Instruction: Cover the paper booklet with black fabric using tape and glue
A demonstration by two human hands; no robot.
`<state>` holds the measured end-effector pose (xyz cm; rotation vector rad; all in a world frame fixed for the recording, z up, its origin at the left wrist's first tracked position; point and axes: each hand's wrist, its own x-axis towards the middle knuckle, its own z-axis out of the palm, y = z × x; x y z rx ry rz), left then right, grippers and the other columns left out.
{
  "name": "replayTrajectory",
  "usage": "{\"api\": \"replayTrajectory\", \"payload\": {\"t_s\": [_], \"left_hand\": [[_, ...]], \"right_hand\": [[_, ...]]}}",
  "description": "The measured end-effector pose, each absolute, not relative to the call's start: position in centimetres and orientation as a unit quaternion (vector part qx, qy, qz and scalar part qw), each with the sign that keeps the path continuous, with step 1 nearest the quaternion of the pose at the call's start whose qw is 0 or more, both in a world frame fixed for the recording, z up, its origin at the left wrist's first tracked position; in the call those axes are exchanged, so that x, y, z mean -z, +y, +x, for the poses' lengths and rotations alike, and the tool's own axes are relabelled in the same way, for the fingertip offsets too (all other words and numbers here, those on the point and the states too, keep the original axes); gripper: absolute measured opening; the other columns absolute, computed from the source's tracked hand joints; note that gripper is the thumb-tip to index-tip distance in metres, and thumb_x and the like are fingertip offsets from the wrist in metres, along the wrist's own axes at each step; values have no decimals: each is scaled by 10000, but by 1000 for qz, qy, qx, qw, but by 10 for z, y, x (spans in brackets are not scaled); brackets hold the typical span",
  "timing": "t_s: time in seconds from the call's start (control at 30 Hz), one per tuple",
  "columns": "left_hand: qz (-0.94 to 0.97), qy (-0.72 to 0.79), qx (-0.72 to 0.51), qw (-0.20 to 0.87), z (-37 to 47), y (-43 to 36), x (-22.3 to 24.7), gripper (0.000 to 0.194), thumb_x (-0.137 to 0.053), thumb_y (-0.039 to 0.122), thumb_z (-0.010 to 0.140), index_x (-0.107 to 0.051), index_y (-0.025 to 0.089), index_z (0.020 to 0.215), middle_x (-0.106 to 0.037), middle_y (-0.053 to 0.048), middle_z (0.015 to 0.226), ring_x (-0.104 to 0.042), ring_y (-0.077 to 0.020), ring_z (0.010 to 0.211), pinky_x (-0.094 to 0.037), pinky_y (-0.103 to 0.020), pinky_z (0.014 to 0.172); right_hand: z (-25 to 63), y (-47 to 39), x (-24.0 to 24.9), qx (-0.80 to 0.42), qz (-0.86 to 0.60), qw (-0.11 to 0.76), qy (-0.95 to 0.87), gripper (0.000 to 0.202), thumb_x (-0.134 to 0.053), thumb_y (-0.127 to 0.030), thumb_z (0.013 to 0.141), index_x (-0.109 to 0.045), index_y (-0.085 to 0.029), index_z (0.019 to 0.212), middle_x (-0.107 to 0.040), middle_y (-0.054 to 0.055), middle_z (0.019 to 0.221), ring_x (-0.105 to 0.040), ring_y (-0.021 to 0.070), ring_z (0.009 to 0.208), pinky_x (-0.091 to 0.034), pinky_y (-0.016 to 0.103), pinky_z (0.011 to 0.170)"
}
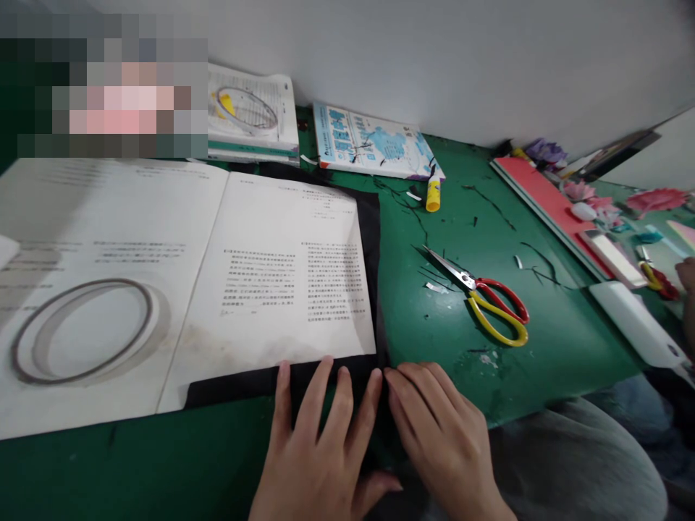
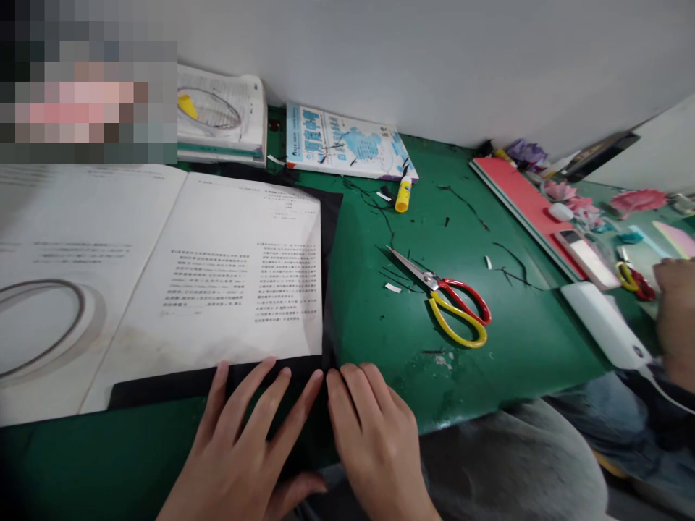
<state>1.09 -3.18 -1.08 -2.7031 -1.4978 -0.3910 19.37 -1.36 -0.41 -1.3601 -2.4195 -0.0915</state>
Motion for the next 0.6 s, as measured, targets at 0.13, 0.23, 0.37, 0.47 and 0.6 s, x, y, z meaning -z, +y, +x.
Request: {"api": "replayTrajectory", "payload": {"t_s": [0.13, 0.23, 0.37, 0.47, 0.6], "left_hand": [[-872, -478, 110, 13, 11, -32, 11, 701, -540, 585, 840, -395, 256, 1442, -579, -85, 1249, -425, -343, 1249, -42, -590, 1159], [-872, -477, 111, 15, 11, -33, 11, 696, -546, 583, 839, -405, 253, 1436, -578, -90, 1249, -419, -343, 1250, -35, -591, 1157], [-859, -495, 129, 5, 15, -33, 11, 679, -486, 654, 839, -471, 263, 1393, -595, -84, 1230, -422, -327, 1249, -45, -579, 1162], [-839, -525, 143, -15, 20, -34, 10, 669, -425, 709, 832, -531, 291, 1343, -615, -70, 1204, -434, -308, 1244, -62, -563, 1168], [-835, -530, 147, -20, 23, -34, 9, 650, -403, 705, 842, -557, 294, 1322, -629, -67, 1187, -437, -300, 1240, -58, -551, 1173]], "right_hand": [[194, -14, 3, 23, -480, 178, -859, 226, -441, -85, 928, -636, -62, 1039, -657, 125, 941, -579, 221, 894, -535, 351, 733], [194, -14, 3, 20, -476, 177, -861, 228, -440, -79, 929, -639, -48, 1036, -656, 128, 941, -576, 224, 895, -530, 351, 741], [193, -14, 3, 16, -482, 182, -857, 225, -448, -82, 930, -647, -39, 1027, -655, 127, 933, -572, 223, 889, -522, 349, 753], [193, -13, 3, 15, -482, 187, -856, 220, -456, -76, 926, -653, -37, 1016, -657, 126, 923, -570, 222, 880, -516, 345, 755], [193, -14, 3, 16, -475, 189, -859, 224, -459, -75, 924, -659, -31, 1015, -657, 132, 929, -570, 229, 887, -511, 344, 752]]}}
